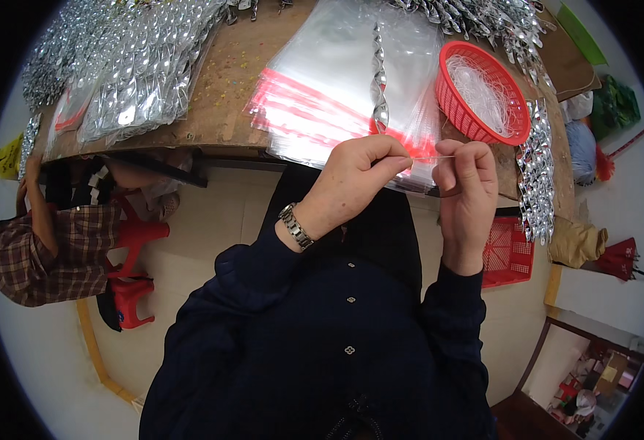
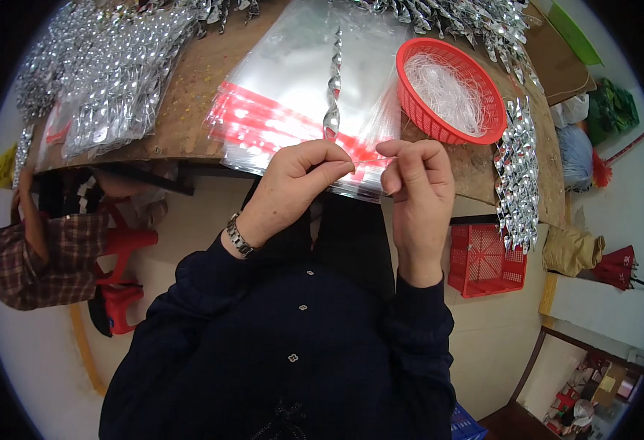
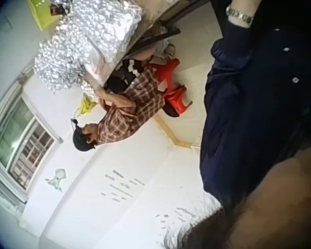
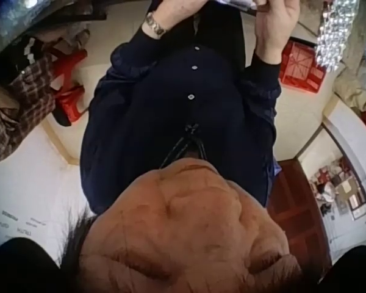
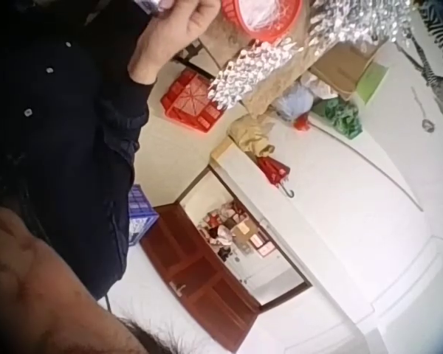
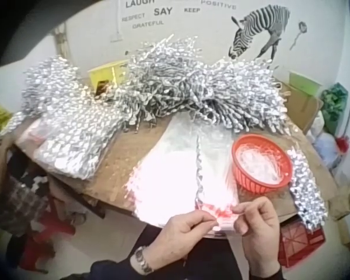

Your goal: Packaging silver decorative ornaments and spiral icicles into plastic bags.

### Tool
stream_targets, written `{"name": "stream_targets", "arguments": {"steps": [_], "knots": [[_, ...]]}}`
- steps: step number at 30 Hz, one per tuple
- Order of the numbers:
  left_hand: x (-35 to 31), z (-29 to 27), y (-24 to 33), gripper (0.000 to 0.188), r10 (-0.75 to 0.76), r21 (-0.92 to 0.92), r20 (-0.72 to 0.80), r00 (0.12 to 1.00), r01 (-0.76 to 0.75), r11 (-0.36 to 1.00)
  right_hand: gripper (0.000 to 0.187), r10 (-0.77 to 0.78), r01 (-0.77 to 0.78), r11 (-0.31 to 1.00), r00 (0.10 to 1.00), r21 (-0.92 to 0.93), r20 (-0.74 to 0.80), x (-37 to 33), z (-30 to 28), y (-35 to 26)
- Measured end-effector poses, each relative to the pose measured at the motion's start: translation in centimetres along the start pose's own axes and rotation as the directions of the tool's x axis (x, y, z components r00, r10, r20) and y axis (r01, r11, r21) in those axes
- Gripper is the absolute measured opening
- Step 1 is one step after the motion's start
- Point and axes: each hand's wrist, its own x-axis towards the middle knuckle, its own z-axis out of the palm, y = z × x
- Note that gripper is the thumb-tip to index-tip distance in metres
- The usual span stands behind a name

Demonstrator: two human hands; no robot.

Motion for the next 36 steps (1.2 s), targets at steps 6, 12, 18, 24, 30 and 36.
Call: {"name": "stream_targets", "arguments": {"steps": [6,12,18,24,30,36], "knots": [[0.0,-0.4,0.5,0.011,0.005,0.041,0.035,0.999,-0.007,0.999,0.011,-0.035,0.023,0.990,0.996,0.140,0.086,0.2,-1.4,-1.4],[0.0,-1.9,0.4,0.010,0.074,0.010,-0.091,0.993,-0.074,0.997,0.011,-0.207,0.206,0.977,0.978,0.061,0.011,1.5,-5.1,-4.4],[0.1,-2.0,0.5,0.009,0.105,0.040,-0.096,0.990,-0.101,0.994,0.012,-0.213,0.213,0.977,0.977,0.000,-0.002,1.4,-5.2,-4.2],[-0.1,-0.2,1.8,0.008,0.108,0.093,0.026,0.994,-0.110,0.990,0.012,-0.143,0.151,0.973,0.988,-0.172,0.061,0.2,-0.6,-2.4],[-0.2,-1.4,1.1,0.009,0.084,0.005,-0.025,0.996,-0.084,0.996,0.012,-0.168,0.180,0.937,0.984,-0.298,0.067,0.8,-1.6,-2.1],[-0.1,-3.6,0.9,0.009,0.105,0.055,-0.099,0.989,-0.100,0.993,0.011,-0.331,0.306,0.923,0.940,-0.235,-0.078,1.8,-7.3,-4.8]]}}
